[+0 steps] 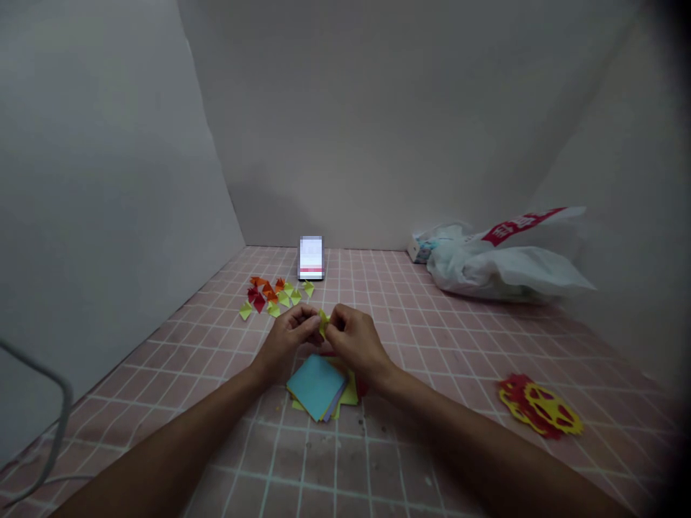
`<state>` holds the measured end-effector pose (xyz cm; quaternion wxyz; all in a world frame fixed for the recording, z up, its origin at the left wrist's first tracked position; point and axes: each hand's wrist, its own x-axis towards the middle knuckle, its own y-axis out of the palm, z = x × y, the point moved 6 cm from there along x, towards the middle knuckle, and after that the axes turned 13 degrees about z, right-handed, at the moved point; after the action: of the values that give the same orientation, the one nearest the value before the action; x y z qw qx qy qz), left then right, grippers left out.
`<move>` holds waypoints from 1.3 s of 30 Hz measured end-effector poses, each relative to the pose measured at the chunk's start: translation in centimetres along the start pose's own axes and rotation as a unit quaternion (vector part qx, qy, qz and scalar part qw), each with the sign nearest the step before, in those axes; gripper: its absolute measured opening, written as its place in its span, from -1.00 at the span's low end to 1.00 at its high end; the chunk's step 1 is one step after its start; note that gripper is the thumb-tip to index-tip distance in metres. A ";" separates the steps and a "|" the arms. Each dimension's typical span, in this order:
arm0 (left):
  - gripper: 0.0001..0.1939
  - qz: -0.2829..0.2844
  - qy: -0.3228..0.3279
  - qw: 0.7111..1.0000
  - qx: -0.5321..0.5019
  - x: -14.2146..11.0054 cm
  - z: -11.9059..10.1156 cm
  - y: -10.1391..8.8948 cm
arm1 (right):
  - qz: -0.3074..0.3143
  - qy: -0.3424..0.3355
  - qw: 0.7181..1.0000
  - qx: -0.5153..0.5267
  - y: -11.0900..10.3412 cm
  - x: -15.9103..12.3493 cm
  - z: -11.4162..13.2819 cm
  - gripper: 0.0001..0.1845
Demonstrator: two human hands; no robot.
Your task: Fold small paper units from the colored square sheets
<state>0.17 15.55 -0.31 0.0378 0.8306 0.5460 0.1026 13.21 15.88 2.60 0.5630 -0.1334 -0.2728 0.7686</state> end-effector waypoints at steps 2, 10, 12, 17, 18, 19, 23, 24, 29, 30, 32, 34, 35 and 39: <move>-0.79 0.001 0.006 1.000 0.019 0.0 -0.2 0.1 | 0.002 0.000 1.000 -0.008 0.1 0.0 -0.1 -0.78; -0.78 -0.028 0.020 0.996 0.083 -0.1 -1.4 0.2 | 0.014 -0.034 0.999 0.011 0.5 0.0 0.0 -0.74; -0.78 -0.032 0.017 0.997 0.062 -0.2 -1.3 0.1 | 0.025 -0.050 0.996 0.071 0.5 0.1 -0.1 -0.70; -0.77 -0.035 0.017 0.999 0.027 -0.1 -1.1 -0.1 | 0.095 -0.019 0.959 0.266 1.3 0.4 -0.6 -0.67; -0.77 -0.036 0.016 0.999 0.025 -0.1 -1.0 -0.1 | 0.107 -0.009 0.950 0.293 1.5 0.4 -0.7 -0.68; -0.76 -0.038 0.014 0.999 0.020 -0.1 -0.9 -0.2 | 0.117 -0.002 0.942 0.314 1.7 0.3 -0.7 -0.69; -0.74 -0.039 0.009 0.999 0.003 0.0 -0.7 -0.4 | 0.131 0.002 0.935 0.328 1.9 0.3 -0.6 -0.68; -0.74 -0.038 0.012 0.999 0.004 0.0 -0.7 -0.4 | 0.131 0.001 0.937 0.324 1.9 0.4 -0.7 -0.69; -0.76 -0.041 0.029 0.999 0.015 -0.1 -1.1 -0.2 | 0.117 -0.012 0.952 0.283 1.8 0.6 -1.2 -0.73; -0.76 -0.042 0.029 0.999 0.015 -0.1 -1.2 -0.2 | 0.114 -0.017 0.956 0.270 1.7 0.7 -1.2 -0.74; -0.76 -0.043 0.026 0.999 0.015 -0.1 -1.2 -0.1 | 0.108 -0.025 0.963 0.244 1.5 0.8 -1.2 -0.75; -0.76 -0.040 0.023 0.999 0.016 -0.1 -1.2 -0.1 | 0.106 -0.029 0.968 0.224 1.3 0.8 -1.1 -0.76; -0.75 -0.040 0.022 0.999 0.015 -0.1 -1.1 -0.1 | 0.104 -0.031 0.970 0.216 1.2 0.8 -1.1 -0.76; -0.75 -0.036 0.018 0.999 0.009 -0.1 -1.0 -0.2 | 0.103 -0.037 0.974 0.197 1.1 0.9 -1.0 -0.78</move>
<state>-0.23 15.42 0.60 0.0240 0.8088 0.5770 0.1112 12.60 16.79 1.24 0.4860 -0.0189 -0.1211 0.8653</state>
